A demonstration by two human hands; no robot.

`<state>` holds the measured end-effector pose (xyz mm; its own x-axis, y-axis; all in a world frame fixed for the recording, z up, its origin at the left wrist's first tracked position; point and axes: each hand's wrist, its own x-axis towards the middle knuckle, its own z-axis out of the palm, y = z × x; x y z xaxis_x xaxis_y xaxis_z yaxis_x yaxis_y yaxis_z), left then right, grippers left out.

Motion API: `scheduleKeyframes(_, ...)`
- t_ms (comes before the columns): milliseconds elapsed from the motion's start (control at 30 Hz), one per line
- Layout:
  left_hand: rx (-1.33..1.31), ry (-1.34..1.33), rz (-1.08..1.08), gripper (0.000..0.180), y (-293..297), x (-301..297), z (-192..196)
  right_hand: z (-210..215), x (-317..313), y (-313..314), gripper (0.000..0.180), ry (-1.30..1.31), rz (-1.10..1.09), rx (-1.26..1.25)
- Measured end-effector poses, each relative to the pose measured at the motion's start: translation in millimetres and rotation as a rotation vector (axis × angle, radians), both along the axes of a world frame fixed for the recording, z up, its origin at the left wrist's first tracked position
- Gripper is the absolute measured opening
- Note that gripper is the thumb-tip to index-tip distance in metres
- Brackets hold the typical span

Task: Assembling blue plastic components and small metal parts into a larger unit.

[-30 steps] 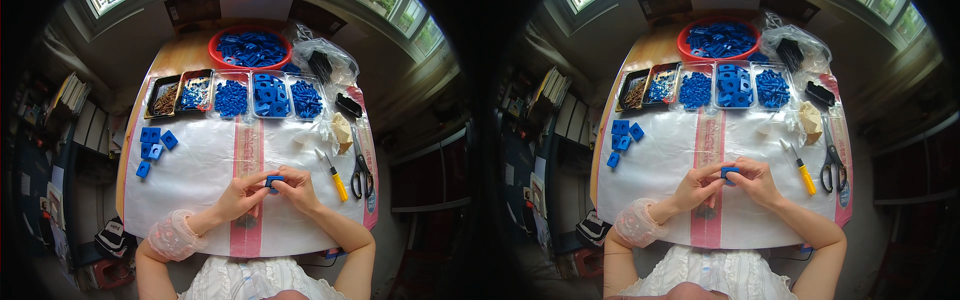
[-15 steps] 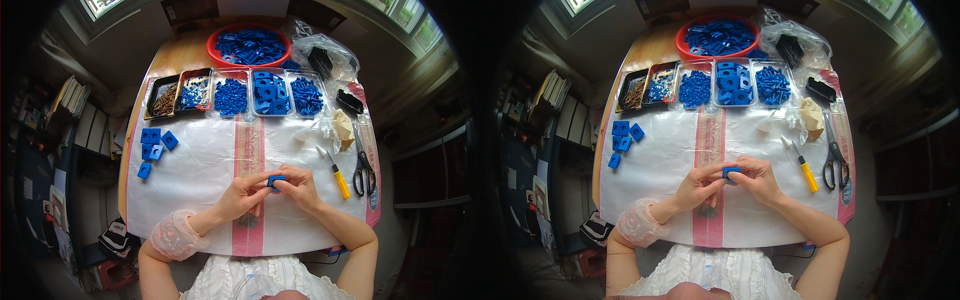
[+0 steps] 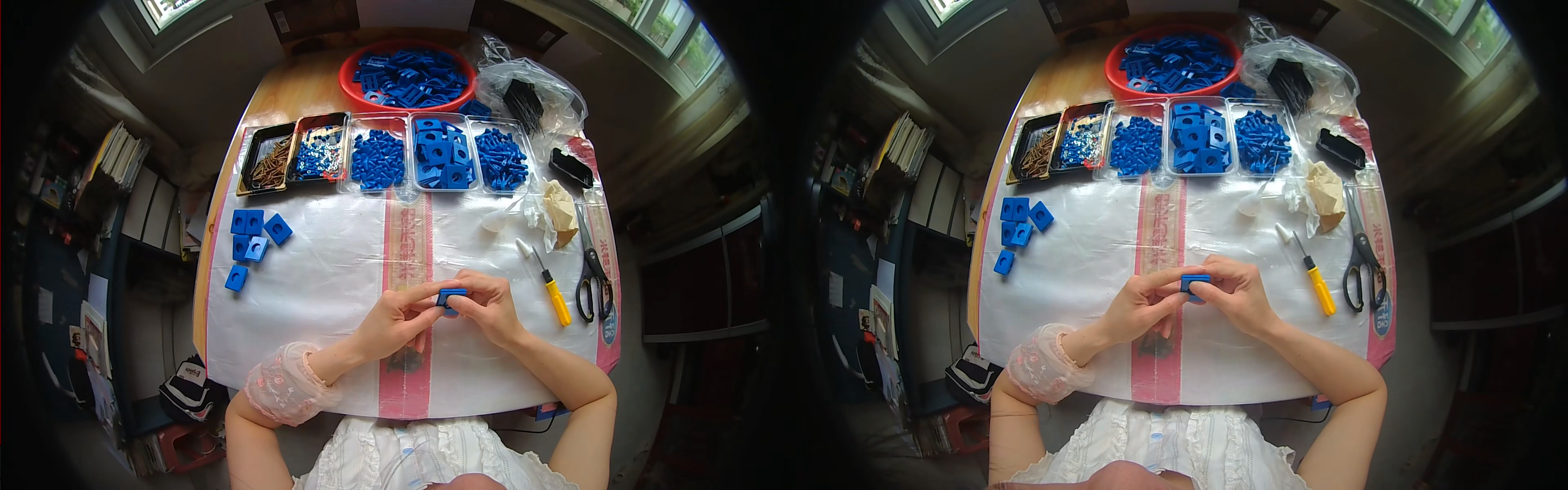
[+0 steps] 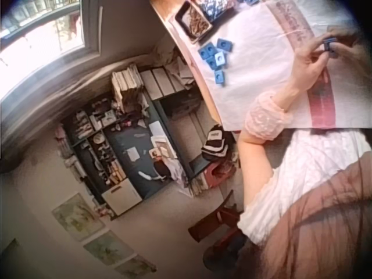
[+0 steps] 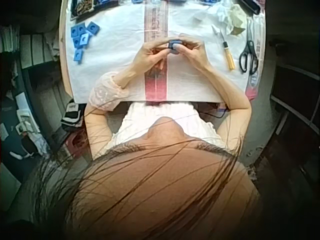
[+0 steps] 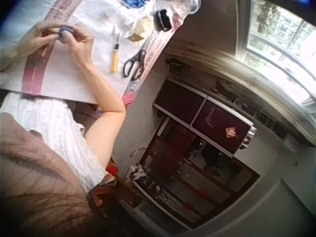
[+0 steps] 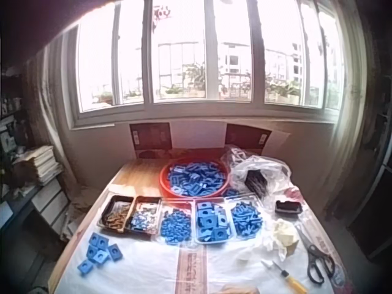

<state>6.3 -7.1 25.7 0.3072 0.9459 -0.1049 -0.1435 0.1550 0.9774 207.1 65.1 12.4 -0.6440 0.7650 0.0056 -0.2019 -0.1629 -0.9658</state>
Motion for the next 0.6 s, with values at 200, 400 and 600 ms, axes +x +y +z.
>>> scheduleKeyframes(200, 0.003, -0.004, -0.001, 0.043, -1.2, -0.7, -1.6, -0.7, 0.4, 0.2, 0.019, -0.003, 0.007, 0.006)
scheduleKeyframes(400, 0.021, -0.025, -0.004, 0.045, -0.2, -2.4, -3.6, -3.2, -1.0, -0.1, 0.019, 0.012, 0.005, 0.007)
scheduleKeyframes(600, -0.008, -0.016, 0.003, 0.044, -0.5, -1.1, 1.2, -2.2, -0.3, -0.2, 0.02, 0.014, 0.007, 0.012)
